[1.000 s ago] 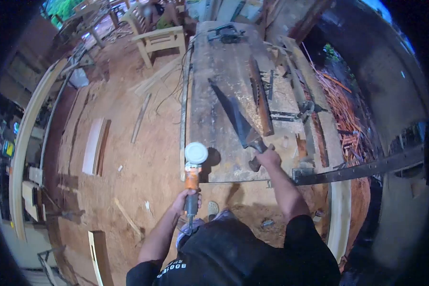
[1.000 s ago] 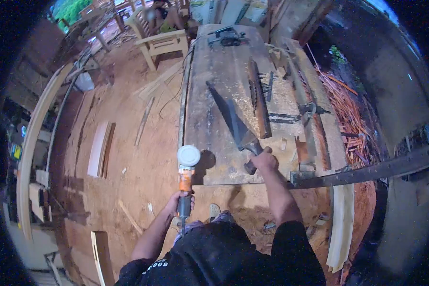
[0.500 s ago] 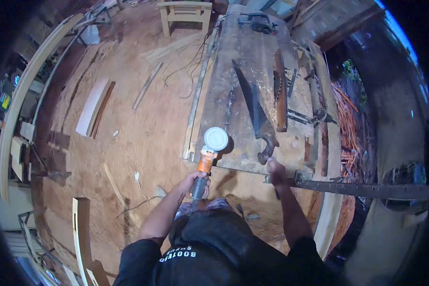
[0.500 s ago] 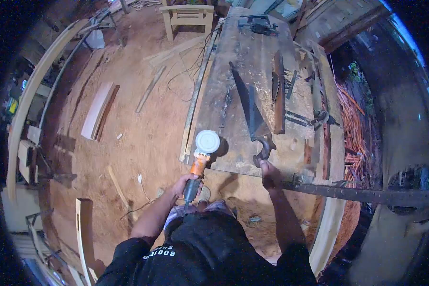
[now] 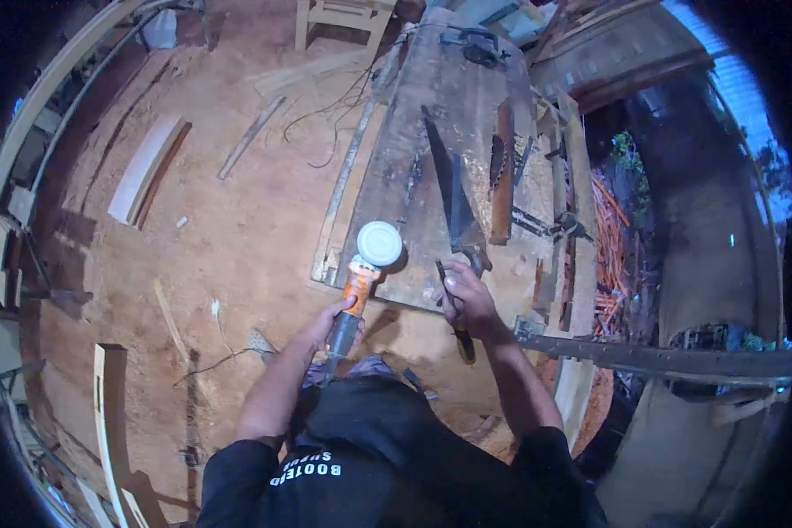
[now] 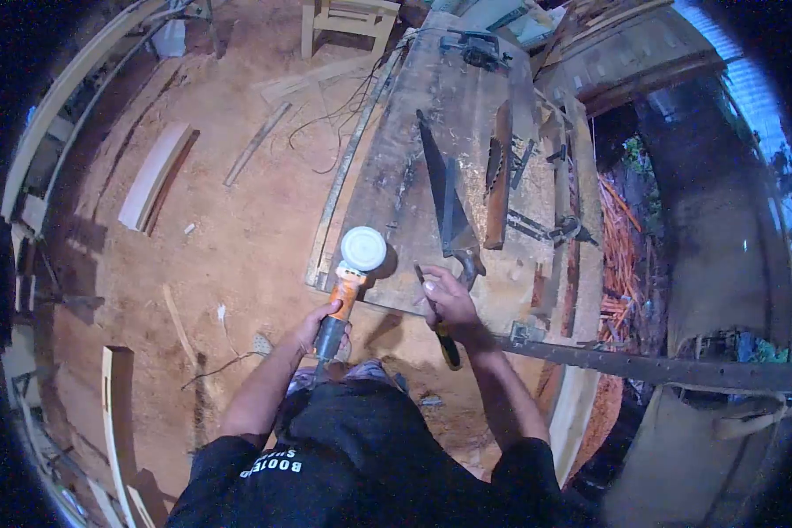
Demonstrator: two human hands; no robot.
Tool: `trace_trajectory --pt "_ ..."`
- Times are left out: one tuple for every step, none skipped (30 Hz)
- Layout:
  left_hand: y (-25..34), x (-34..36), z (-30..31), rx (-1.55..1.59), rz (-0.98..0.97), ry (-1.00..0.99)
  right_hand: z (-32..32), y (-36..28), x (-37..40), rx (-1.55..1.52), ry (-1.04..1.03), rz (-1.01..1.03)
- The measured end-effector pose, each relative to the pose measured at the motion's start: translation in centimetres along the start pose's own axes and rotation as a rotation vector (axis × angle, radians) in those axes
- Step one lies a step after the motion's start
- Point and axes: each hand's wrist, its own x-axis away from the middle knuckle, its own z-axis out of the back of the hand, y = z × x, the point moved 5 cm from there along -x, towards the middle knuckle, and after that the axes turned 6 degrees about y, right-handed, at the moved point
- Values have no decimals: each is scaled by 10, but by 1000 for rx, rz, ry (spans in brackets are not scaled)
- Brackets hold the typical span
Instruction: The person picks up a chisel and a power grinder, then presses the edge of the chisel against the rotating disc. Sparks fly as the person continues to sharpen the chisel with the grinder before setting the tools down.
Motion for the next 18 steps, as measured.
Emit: trace_trajectory --pt "1 1 1 -22 3 33 -5 -4 1 -35 -42 0" --pt "1 1 -1 -24 -7 31 -9 -6 1 -71 -86 -1" --pt "2 3 -4 -26 -17 32 -10 -1 -2 -80 -102 -21" --pt "3 6 -5 -29 -26 35 -10 1 -4 -80 -103 -20" --pt "5 8 -7 -47 -52 86 -12 3 -7 -81 -106 -19" --pt "4 7 -7 -41 -38 79 -13 5 -10 -83 -109 -18" --pt "3 7 -6 -34 -26 71 -11 8 -16 7 -84 1" --pt "3 8 -5 -25 -14 63 -10 11 -22 97 -60 20" --pt "5 11 -7 -21 -38 69 -12 10 -26 188 -37 41" --pt "7 13 -9 -16 -61 74 -14 5 -29 396 23 175" --pt "9 15 -11 -12 -83 79 -18 -1 -33 602 82 312" --pt "8 15 -12 0 -71 61 -23 -8 -34 807 142 453" --pt "8 15 -12 11 -61 41 -27 -14 -37 866 138 483" --pt "8 15 -12 22 -52 21 -30 -21 -40 926 133 515" --pt "8 15 -12 22 -60 11 -35 -28 -43 985 128 548" --pt "9 14 -12 20 -67 1 -38 -33 -46 1031 116 554" --pt "9 14 -12 18 -75 -10 -42 -38 -48 1076 106 561" --pt "10 14 -12 18 -69 3 -45 -42 -52 1124 95 568"
